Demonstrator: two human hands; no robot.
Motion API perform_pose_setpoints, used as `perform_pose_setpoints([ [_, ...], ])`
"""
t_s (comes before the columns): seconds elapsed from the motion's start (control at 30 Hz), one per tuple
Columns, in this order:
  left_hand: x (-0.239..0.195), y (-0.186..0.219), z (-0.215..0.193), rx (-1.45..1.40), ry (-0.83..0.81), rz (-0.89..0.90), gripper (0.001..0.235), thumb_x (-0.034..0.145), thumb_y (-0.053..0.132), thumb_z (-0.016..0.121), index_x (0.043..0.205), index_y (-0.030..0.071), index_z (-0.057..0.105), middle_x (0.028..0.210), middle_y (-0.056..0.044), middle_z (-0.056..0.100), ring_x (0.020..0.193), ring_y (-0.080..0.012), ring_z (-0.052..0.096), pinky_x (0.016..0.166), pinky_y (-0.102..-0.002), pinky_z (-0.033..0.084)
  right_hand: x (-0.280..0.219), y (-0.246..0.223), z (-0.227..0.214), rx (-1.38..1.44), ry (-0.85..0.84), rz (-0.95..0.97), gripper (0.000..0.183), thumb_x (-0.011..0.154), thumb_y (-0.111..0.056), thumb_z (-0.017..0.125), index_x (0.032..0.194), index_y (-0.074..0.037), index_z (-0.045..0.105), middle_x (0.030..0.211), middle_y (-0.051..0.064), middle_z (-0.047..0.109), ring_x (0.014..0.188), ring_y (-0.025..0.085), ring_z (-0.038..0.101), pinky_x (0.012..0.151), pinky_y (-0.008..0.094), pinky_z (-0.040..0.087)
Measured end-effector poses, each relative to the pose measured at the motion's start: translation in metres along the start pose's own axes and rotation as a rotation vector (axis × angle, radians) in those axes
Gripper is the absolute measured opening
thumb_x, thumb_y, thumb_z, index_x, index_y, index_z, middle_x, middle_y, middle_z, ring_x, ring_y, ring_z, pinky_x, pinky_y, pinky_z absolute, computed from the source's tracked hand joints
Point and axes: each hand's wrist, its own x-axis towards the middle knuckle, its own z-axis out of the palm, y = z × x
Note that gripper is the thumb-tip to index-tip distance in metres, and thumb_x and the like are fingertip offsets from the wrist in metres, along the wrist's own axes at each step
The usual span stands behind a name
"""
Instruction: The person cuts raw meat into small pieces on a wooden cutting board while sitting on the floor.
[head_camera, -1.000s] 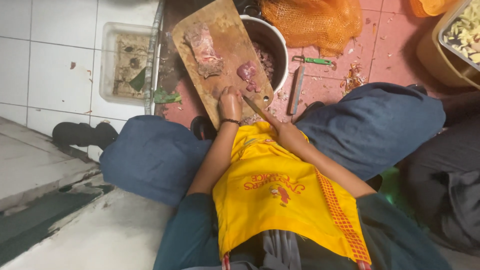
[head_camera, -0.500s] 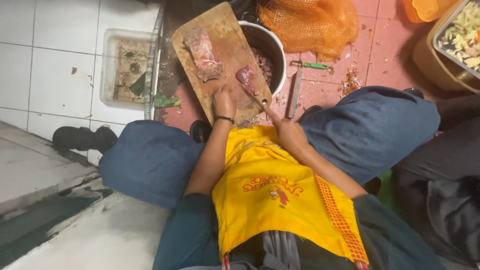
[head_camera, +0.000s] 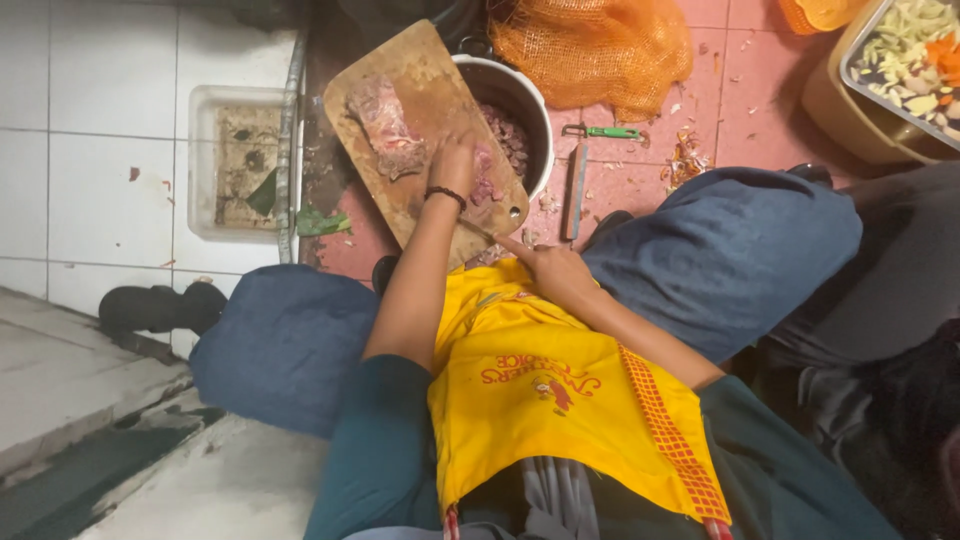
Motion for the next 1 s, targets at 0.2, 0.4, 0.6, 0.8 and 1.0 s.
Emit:
perform_pose_setpoints([
  [0.2,0.005,-0.008,-0.006,-0.460,-0.104,-0.292,0.009,0.088,0.001,0.068,0.090,0.007,0.062,0.099,-0.016,0.069,0.089,-0.0322,0.073,0.070,-0.041,0.060,0.009,0.027,-0.006,-0.126,0.055,0.143,0.064,0.097,-0.018,0.056,0.155,-0.040,0.041,0.080,0.017,0.070,0.067,0.039,0.069,0.058,0.052,0.054],
  [0.4,-0.008,-0.023,0.005,-0.782,-0.126,-0.541,0.027,0.091,0.002,0.079,0.107,0.003,0.057,0.090,-0.011,0.065,0.075,-0.0175,0.063,0.068,-0.034,0.050,0.035,0.041,-0.014,-0.159,0.133,0.322,0.063,0.104,-0.018,0.051,0.159,-0.043,0.034,0.084,0.023,0.070,0.071,0.042,0.070,0.058,0.055,0.054],
  [0.6,-0.023,0.000,-0.010,-1.037,0.027,-0.382,0.033,0.081,-0.006,0.072,0.109,0.004,0.060,0.095,-0.004,0.070,0.089,-0.0114,0.069,0.082,-0.025,0.059,0.030,0.042,-0.015,-0.024,0.162,0.325,0.065,0.102,-0.021,0.055,0.159,-0.040,0.031,0.088,0.027,0.069,0.073,0.046,0.069,0.061,0.059,0.052],
  [0.8,-0.052,0.003,-0.051,-0.321,-0.188,-0.416,0.024,0.079,-0.009,0.069,0.089,0.009,0.080,0.096,-0.014,0.078,0.085,-0.0241,0.071,0.074,-0.035,0.056,0.018,0.040,0.001,-0.071,0.256,0.225,0.067,0.102,-0.016,0.055,0.161,-0.036,0.030,0.087,0.028,0.069,0.077,0.050,0.065,0.072,0.058,0.053],
  [1.0,-0.056,0.035,-0.057,-0.312,0.089,-0.354,0.033,0.071,-0.008,0.074,0.102,0.004,0.075,0.090,-0.018,0.068,0.072,-0.0287,0.070,0.065,-0.037,0.057,0.005,0.018,0.012,0.099,0.169,0.167,0.084,0.091,0.000,0.048,0.167,-0.022,0.018,0.093,0.030,0.067,0.082,0.050,0.066,0.075,0.059,0.052],
])
